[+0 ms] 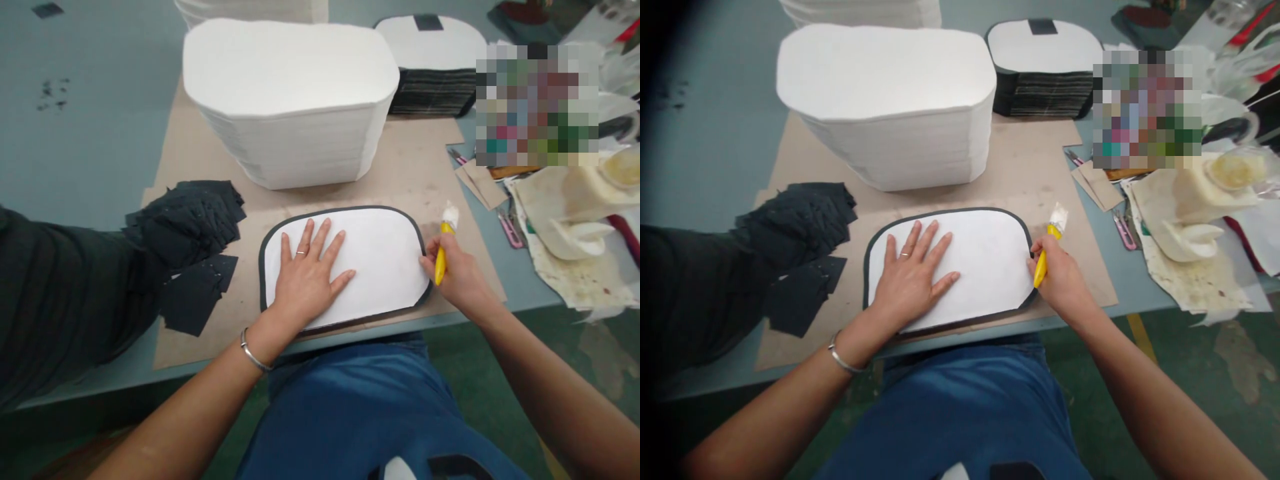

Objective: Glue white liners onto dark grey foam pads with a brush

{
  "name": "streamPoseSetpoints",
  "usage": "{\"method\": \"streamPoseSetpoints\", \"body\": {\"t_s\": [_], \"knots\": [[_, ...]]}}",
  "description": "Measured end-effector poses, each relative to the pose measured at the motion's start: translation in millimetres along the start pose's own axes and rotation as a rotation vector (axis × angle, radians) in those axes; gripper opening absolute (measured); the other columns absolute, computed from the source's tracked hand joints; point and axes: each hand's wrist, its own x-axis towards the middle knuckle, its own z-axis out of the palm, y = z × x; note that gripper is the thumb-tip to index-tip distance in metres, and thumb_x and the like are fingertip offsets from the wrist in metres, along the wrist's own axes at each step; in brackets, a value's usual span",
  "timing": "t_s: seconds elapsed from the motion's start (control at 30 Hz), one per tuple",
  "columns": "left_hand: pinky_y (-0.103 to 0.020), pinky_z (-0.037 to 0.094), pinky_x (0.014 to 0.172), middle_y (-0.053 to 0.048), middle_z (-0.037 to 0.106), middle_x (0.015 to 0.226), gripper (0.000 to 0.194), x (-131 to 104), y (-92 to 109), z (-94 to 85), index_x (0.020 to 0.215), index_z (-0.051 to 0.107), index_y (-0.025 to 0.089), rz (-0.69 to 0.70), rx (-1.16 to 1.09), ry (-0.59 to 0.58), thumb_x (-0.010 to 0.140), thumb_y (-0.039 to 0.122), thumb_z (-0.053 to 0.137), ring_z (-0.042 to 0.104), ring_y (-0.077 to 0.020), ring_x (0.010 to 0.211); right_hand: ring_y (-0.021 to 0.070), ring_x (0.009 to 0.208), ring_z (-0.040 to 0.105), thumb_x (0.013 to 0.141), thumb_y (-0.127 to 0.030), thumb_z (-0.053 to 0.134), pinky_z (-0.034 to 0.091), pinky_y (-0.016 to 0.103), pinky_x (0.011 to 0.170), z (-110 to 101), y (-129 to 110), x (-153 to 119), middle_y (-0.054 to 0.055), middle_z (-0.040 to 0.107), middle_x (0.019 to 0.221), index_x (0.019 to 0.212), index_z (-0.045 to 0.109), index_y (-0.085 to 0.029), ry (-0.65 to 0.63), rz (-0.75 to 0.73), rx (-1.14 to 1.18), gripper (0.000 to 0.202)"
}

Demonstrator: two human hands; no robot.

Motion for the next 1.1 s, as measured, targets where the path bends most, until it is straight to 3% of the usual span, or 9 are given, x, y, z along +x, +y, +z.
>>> {"method": "streamPoseSetpoints", "body": {"t_s": [0.1, 0.17, 0.3, 0.43, 0.57, 0.73, 0.9, 1.0, 1.1], "knots": [[-0.072, 0.006, 0.123, -0.007, 0.018, 0.172, 0.071, -2.2, -2.7, 0.9, 0.162, 0.032, 0.026, 0.001, 0.01, -0.007, 0.102, 0.061, 0.045, 0.007, -0.0386, 0.159, 0.0308, 0.087, 0.064, 0.088, -0.028, 0.065, 0.053, 0.045, 0.078, -0.4, -9.2, 3.1, 0.012, 0.067, 0.094, 0.11, 0.055, -0.019, 0.075, -0.094, -0.202, 0.026], [-0.072, 0.007, 0.123, -0.006, 0.018, 0.172, 0.072, -3.0, -2.9, -0.3, 0.162, 0.032, 0.026, 0.003, 0.017, -0.005, 0.101, 0.062, 0.045, 0.007, -0.0392, 0.159, 0.0348, 0.102, 0.064, 0.091, -0.025, 0.066, 0.053, 0.051, 0.088, 5.4, -26.9, 11.2, 0.018, 0.068, 0.113, 0.113, 0.056, -0.018, 0.118, -0.222, -0.248, 0.025], [-0.073, 0.009, 0.123, -0.006, 0.02, 0.172, 0.07, -2.9, -2.8, -1.3, 0.162, 0.033, 0.027, 0.006, 0.032, 0.014, 0.101, 0.058, 0.048, 0.011, -0.0395, 0.159, 0.0354, 0.131, 0.056, 0.098, -0.023, 0.06, 0.046, 0.054, 0.11, 34.5, -70.1, 34.7, 0.02, 0.058, 0.143, 0.112, 0.059, -0.017, 0.037, -0.481, -0.162, 0.015], [-0.074, 0.01, 0.122, -0.007, 0.022, 0.171, 0.069, -2.9, -4.8, 0.0, 0.161, 0.035, 0.028, 0.016, 0.02, 0.03, 0.1, 0.055, 0.051, 0.013, -0.0397, 0.158, 0.0348, 0.14, 0.051, 0.098, -0.027, 0.062, 0.036, 0.058, 0.12, 63.8, -83.5, 47.2, 0.02, 0.057, 0.145, 0.11, 0.059, -0.017, -0.022, -0.524, -0.128, 0.016], [-0.075, 0.012, 0.122, -0.008, 0.022, 0.171, 0.069, -2.9, -3.9, 2.5, 0.16, 0.037, 0.028, 0.013, 0.01, 0.047, 0.099, 0.056, 0.053, 0.014, -0.0399, 0.158, 0.0388, 0.143, 0.047, 0.095, -0.027, 0.067, 0.034, 0.06, 0.121, 73.9, -78.0, 46.3, 0.026, 0.053, 0.148, 0.108, 0.06, -0.014, 0.003, -0.537, -0.105, 0.02], [-0.075, 0.023, 0.119, -0.009, 0.026, 0.17, 0.064, -4.7, -7.7, -2.9, 0.159, 0.038, 0.026, 0.031, 0.011, 0.048, 0.102, 0.052, 0.05, 0.02, -0.0398, 0.157, 0.0335, 0.131, 0.059, 0.101, -0.024, 0.055, 0.051, 0.053, 0.107, 56.0, -76.3, 43.9, 0.023, 0.061, 0.138, 0.116, 0.059, -0.014, 0.021, -0.528, 0.079, 0.018], [-0.06, 0.041, 0.118, -0.017, 0.05, 0.155, 0.043, -19.6, -22.5, -23.9, 0.144, 0.055, 0.013, -0.033, -0.02, 0.155, 0.105, 0.03, 0.046, 0.045, -0.0335, 0.144, 0.0215, 0.097, 0.069, 0.105, -0.036, 0.051, 0.055, 0.037, 0.085, -0.1, -68.9, 54.5, 0.008, 0.071, 0.108, 0.134, 0.059, -0.024, 0.07, -0.484, 0.177, 0.033], [-0.055, 0.051, 0.109, -0.015, 0.063, 0.137, 0.03, -28.0, -26.5, -29.0, 0.127, 0.065, 0.016, -0.114, -0.049, 0.175, 0.1, 0.025, 0.055, 0.058, -0.0323, 0.127, 0.0191, 0.086, 0.066, 0.104, -0.042, 0.052, 0.05, 0.033, 0.078, -18.0, -83.7, 75.1, 0.006, 0.07, 0.094, 0.11, 0.071, -0.022, 0.138, -0.42, 0.285, 0.028], [-0.053, 0.052, 0.107, -0.013, 0.063, 0.135, 0.028, -31.3, -25.8, -26.5, 0.125, 0.065, 0.018, -0.141, -0.079, 0.165, 0.098, 0.022, 0.059, 0.057, -0.0317, 0.126, 0.0161, 0.075, 0.066, 0.102, -0.045, 0.056, 0.049, 0.028, 0.072, -9.0, -115.8, 92.1, 0.002, 0.07, 0.079, 0.086, 0.07, -0.021, 0.006, -0.324, 0.497, 0.033]]}}
